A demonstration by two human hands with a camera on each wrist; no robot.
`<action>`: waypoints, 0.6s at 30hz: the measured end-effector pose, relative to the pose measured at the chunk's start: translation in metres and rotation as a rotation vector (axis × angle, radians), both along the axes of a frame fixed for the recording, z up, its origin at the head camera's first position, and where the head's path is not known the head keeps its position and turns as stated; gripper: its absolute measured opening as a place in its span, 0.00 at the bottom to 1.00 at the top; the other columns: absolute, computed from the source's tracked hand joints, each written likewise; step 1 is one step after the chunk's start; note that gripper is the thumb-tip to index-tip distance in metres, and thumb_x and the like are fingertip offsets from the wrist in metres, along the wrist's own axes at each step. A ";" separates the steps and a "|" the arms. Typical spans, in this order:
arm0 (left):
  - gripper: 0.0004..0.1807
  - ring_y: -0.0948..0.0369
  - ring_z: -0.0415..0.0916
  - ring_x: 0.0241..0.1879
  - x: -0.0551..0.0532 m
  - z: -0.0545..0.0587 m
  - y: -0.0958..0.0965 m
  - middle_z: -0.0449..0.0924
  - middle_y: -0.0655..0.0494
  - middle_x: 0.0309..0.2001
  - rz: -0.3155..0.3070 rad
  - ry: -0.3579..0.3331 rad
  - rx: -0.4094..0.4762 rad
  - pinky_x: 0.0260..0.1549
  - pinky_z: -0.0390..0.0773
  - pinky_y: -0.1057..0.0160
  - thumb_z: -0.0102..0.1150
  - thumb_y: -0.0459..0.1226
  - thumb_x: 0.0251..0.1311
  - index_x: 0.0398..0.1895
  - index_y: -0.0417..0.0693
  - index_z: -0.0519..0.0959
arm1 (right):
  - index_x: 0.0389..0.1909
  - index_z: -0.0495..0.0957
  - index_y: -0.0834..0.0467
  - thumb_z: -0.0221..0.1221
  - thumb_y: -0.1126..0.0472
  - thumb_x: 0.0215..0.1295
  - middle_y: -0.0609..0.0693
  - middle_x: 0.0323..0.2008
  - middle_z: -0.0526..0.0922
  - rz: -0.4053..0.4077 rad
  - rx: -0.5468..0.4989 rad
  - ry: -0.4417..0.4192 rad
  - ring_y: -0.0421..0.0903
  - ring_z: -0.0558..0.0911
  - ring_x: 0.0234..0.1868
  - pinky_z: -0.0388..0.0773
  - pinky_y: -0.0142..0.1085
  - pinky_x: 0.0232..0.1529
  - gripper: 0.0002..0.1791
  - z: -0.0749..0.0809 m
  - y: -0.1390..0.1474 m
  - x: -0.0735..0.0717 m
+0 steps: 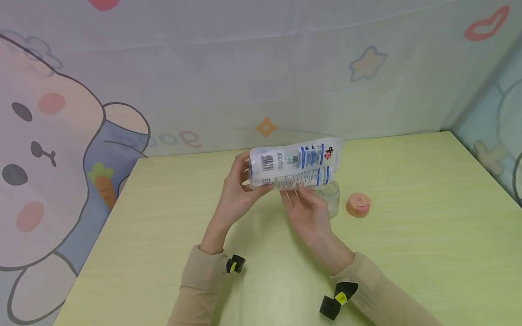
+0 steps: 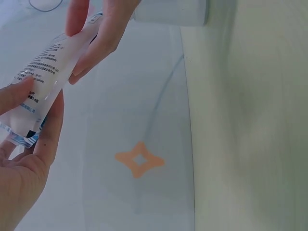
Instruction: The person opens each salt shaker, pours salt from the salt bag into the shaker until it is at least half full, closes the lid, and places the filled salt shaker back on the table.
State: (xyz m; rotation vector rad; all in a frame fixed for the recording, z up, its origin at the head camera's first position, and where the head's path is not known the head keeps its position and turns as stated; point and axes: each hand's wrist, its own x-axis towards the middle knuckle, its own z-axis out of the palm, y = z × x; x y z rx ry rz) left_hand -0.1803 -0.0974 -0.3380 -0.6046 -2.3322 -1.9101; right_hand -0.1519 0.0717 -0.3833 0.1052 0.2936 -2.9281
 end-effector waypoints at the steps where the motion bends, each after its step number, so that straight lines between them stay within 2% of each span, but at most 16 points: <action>1: 0.41 0.54 0.76 0.48 0.000 0.000 0.000 0.73 0.48 0.54 0.002 0.002 -0.005 0.38 0.84 0.63 0.66 0.23 0.50 0.65 0.57 0.62 | 0.59 0.67 0.48 0.38 0.70 0.73 0.45 0.55 0.78 0.003 0.005 0.001 0.43 0.75 0.60 0.56 0.37 0.73 0.21 0.000 0.000 0.000; 13: 0.39 0.51 0.77 0.49 0.002 0.002 0.002 0.75 0.44 0.54 -0.014 0.018 -0.021 0.40 0.84 0.60 0.66 0.23 0.50 0.64 0.54 0.62 | 0.56 0.69 0.47 0.44 0.71 0.70 0.43 0.51 0.80 -0.011 0.073 -0.005 0.40 0.78 0.55 0.54 0.38 0.74 0.20 0.000 -0.001 -0.001; 18: 0.39 0.52 0.76 0.50 0.002 0.002 0.001 0.74 0.44 0.55 -0.026 0.017 -0.012 0.39 0.84 0.61 0.65 0.22 0.51 0.65 0.53 0.61 | 0.56 0.69 0.47 0.42 0.70 0.72 0.43 0.51 0.80 -0.007 0.081 -0.009 0.40 0.77 0.55 0.54 0.38 0.74 0.20 0.001 -0.001 -0.001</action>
